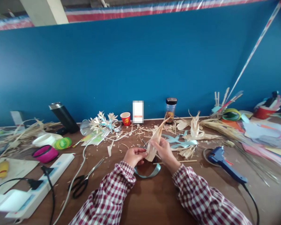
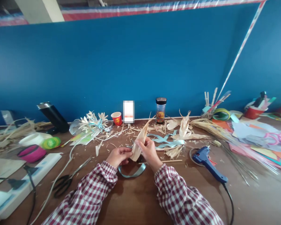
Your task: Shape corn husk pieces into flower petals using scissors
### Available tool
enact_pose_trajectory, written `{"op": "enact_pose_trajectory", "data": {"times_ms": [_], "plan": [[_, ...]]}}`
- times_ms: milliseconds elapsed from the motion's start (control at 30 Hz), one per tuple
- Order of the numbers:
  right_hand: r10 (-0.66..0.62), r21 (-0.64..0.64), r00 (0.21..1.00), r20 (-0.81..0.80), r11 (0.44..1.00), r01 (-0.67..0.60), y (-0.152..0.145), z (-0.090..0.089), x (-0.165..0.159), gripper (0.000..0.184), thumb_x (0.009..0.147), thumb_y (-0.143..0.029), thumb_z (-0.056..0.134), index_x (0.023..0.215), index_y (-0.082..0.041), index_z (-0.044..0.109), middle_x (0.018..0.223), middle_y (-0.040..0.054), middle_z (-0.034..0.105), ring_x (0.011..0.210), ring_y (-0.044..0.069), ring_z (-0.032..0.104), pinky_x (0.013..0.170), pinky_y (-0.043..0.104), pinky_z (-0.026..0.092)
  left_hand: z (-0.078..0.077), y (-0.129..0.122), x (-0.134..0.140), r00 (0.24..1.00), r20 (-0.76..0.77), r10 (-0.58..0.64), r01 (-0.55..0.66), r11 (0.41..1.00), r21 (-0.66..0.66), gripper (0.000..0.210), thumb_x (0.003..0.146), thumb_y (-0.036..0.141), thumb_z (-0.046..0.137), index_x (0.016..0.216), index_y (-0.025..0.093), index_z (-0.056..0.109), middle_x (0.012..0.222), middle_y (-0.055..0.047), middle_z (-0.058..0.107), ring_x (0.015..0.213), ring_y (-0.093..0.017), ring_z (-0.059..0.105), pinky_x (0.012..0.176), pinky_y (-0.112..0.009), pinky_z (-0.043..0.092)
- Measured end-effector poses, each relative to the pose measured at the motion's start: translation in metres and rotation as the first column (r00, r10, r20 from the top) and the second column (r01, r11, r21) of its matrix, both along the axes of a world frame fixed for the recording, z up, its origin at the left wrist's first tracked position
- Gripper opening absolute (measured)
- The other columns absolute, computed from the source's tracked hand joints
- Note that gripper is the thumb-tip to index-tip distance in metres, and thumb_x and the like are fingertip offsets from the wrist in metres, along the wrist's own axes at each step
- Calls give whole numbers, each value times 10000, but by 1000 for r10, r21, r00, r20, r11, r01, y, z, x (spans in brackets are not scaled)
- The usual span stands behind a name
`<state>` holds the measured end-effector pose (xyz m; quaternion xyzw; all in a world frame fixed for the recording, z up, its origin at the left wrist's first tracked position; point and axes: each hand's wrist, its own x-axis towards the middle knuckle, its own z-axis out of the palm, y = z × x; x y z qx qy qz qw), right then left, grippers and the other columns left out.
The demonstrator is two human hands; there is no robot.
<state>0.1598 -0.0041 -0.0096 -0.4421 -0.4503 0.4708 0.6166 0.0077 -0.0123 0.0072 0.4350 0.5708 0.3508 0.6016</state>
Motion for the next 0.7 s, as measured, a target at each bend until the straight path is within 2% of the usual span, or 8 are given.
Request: {"op": "enact_pose_trajectory", "data": {"times_ms": [100,267,567,700], "plan": [[23,-1,1000,5,1000,-23,0,-2,-1,325,667,-444,714,741,-150,594,654,20,619,567,137,552,532,249,450,-1,-1,-2,999,-46,-27,30,998,62,296,579,236,803,843,135,716,663,-26,677,588,-116,602,484,-188,471],[33,-6,999,10,999,-33,-3,1,-3,308,683,-435,706,753,-154,600,659,23,620,558,132,547,514,240,441,-4,0,-2,990,-114,-82,94,990,108,166,635,285,757,707,140,719,599,-5,646,473,-76,529,423,-169,424],[-41,12,999,14,999,41,-2,-2,-3,322,686,-452,697,768,-151,618,672,26,628,551,128,542,503,232,427,-14,1,-2,995,-62,-74,77,995,56,193,657,326,741,704,141,711,389,69,447,341,-47,408,391,-173,405],[-37,15,999,16,999,37,-2,-1,-3,305,692,-436,697,761,-151,614,663,23,619,547,126,536,503,234,428,-17,2,-3,995,-63,-73,76,996,42,203,673,337,728,697,136,712,371,71,430,321,-44,404,383,-172,389]]}}
